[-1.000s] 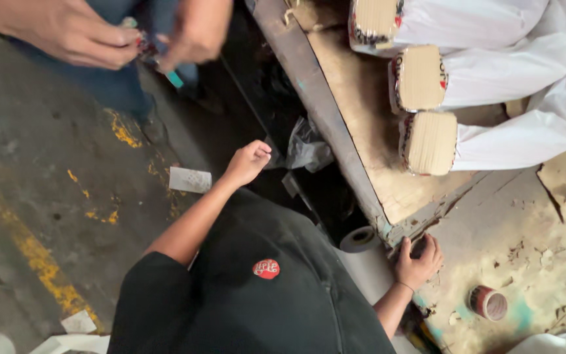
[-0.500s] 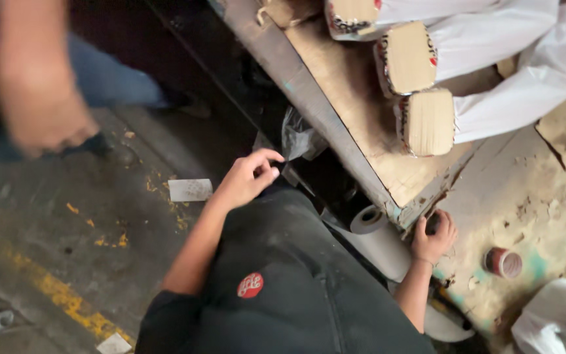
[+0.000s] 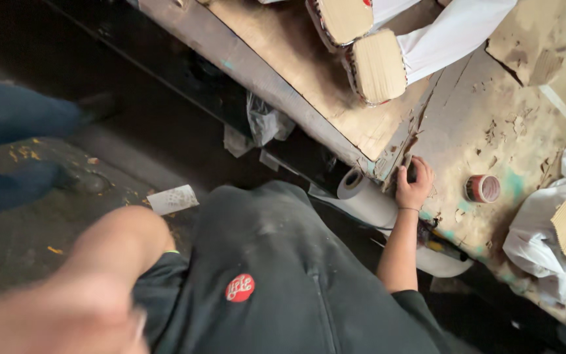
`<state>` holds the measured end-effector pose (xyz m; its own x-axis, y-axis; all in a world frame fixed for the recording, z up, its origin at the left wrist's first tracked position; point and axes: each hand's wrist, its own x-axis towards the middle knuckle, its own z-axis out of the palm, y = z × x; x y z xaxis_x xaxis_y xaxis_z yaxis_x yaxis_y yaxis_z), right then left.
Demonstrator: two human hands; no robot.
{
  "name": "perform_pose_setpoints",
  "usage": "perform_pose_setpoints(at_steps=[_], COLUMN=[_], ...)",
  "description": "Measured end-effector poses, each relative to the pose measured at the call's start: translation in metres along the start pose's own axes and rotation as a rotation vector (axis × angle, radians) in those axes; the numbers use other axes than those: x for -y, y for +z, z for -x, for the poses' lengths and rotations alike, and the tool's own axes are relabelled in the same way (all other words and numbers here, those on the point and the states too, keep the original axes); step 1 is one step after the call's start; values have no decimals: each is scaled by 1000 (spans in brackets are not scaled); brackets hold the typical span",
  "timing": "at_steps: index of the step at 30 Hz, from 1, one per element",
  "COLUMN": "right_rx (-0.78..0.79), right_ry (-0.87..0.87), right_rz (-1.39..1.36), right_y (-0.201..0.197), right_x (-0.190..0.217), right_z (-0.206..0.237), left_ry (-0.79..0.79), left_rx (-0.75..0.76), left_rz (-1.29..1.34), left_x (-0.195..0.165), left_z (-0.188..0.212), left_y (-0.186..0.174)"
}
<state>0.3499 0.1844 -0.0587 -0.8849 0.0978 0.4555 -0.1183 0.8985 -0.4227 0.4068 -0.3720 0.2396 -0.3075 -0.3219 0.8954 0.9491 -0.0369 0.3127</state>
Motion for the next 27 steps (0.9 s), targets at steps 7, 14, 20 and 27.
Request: perform_pose_setpoints(at_steps=[7, 14, 20, 27], right_rx=[-5, 11, 40, 46], right_ry=[9, 5, 3, 32], right_rz=[-24, -4, -6, -45], right_y=[-5, 0, 4, 5], right_x=[3, 7, 9, 8], right_z=[-5, -8, -6, -4], left_ry=[-833, -1331, -1399, -1423], left_rx=[-2, -232, -509, -406], left_rz=[-162, -290, -244, -176], left_x=[91, 127, 134, 164], left_z=[148, 265, 313, 308], left_y=[-25, -94, -126, -99])
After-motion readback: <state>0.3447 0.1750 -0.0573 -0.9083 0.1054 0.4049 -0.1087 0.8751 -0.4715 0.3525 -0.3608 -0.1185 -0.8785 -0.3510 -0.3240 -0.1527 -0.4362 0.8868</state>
